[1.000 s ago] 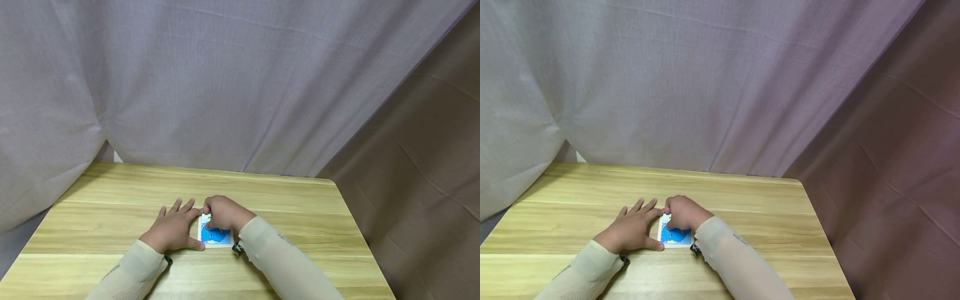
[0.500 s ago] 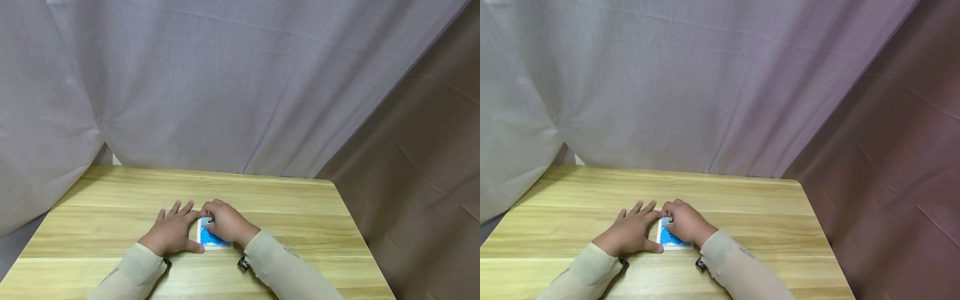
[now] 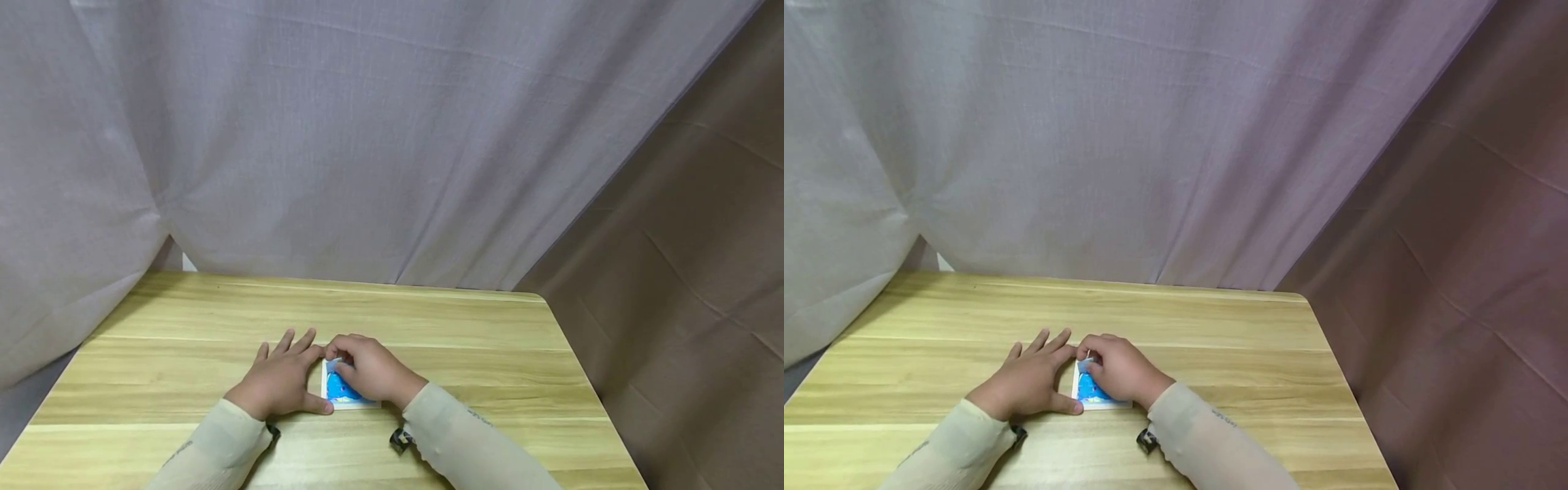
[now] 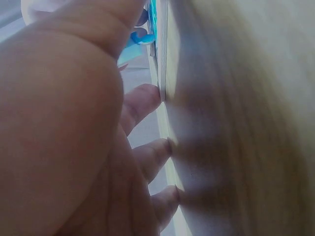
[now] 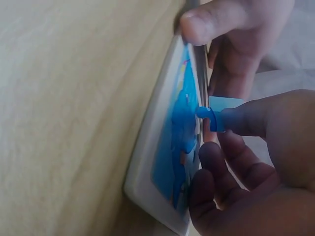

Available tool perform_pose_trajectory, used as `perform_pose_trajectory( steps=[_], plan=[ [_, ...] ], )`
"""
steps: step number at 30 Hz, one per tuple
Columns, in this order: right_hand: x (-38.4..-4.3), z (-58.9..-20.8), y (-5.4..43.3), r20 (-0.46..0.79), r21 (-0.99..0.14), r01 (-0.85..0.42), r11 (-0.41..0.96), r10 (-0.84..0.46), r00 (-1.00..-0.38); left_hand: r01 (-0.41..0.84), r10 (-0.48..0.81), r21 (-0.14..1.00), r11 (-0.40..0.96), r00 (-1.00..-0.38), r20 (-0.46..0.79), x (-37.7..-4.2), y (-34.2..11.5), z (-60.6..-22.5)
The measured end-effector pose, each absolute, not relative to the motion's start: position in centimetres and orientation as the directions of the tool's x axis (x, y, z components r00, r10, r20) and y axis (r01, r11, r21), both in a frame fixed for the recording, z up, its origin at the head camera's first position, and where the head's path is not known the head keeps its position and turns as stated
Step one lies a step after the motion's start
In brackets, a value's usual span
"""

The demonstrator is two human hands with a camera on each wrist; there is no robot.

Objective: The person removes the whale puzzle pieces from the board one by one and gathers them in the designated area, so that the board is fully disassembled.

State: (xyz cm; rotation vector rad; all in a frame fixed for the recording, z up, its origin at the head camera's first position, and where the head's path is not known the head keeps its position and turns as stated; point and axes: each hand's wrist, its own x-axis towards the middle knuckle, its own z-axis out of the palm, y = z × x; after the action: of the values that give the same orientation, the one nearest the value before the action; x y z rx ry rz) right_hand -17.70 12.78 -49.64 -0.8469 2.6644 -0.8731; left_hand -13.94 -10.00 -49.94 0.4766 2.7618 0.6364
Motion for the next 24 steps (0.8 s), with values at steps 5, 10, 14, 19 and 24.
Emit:
perform_pose_trajectory(
  steps=[5, 10, 14, 19, 24],
  plan=[
    [-17.7, -49.3, 13.2, -0.034, -0.663, -0.401, 0.632, -0.561, -0.827, 0.257, 0.371, 0.467, 0.846, -0.913, -0.169, -13.9, -10.0, -50.0],
    [-17.8, -49.1, 13.9, -0.065, -0.69, -0.353, 0.632, -0.54, -0.839, 0.258, 0.369, 0.469, 0.845, -0.915, -0.162, -13.8, -10.0, -50.0],
    [-18.0, -48.8, 14.7, -0.072, -0.7, -0.334, 0.631, -0.527, -0.847, 0.258, 0.369, 0.468, 0.846, -0.915, -0.164, -13.8, -10.0, -50.0],
    [-18.4, -48.7, 15.9, -0.063, -0.685, -0.336, 0.646, -0.513, -0.856, 0.259, 0.372, 0.469, 0.844, -0.914, -0.164, -13.8, -9.9, -49.8],
    [-19.0, -48.9, 17.2, -0.051, -0.68, -0.34, 0.65, -0.504, -0.862, 0.253, 0.367, 0.478, 0.841, -0.916, -0.161, -13.8, -9.9, -49.8]
  ],
)
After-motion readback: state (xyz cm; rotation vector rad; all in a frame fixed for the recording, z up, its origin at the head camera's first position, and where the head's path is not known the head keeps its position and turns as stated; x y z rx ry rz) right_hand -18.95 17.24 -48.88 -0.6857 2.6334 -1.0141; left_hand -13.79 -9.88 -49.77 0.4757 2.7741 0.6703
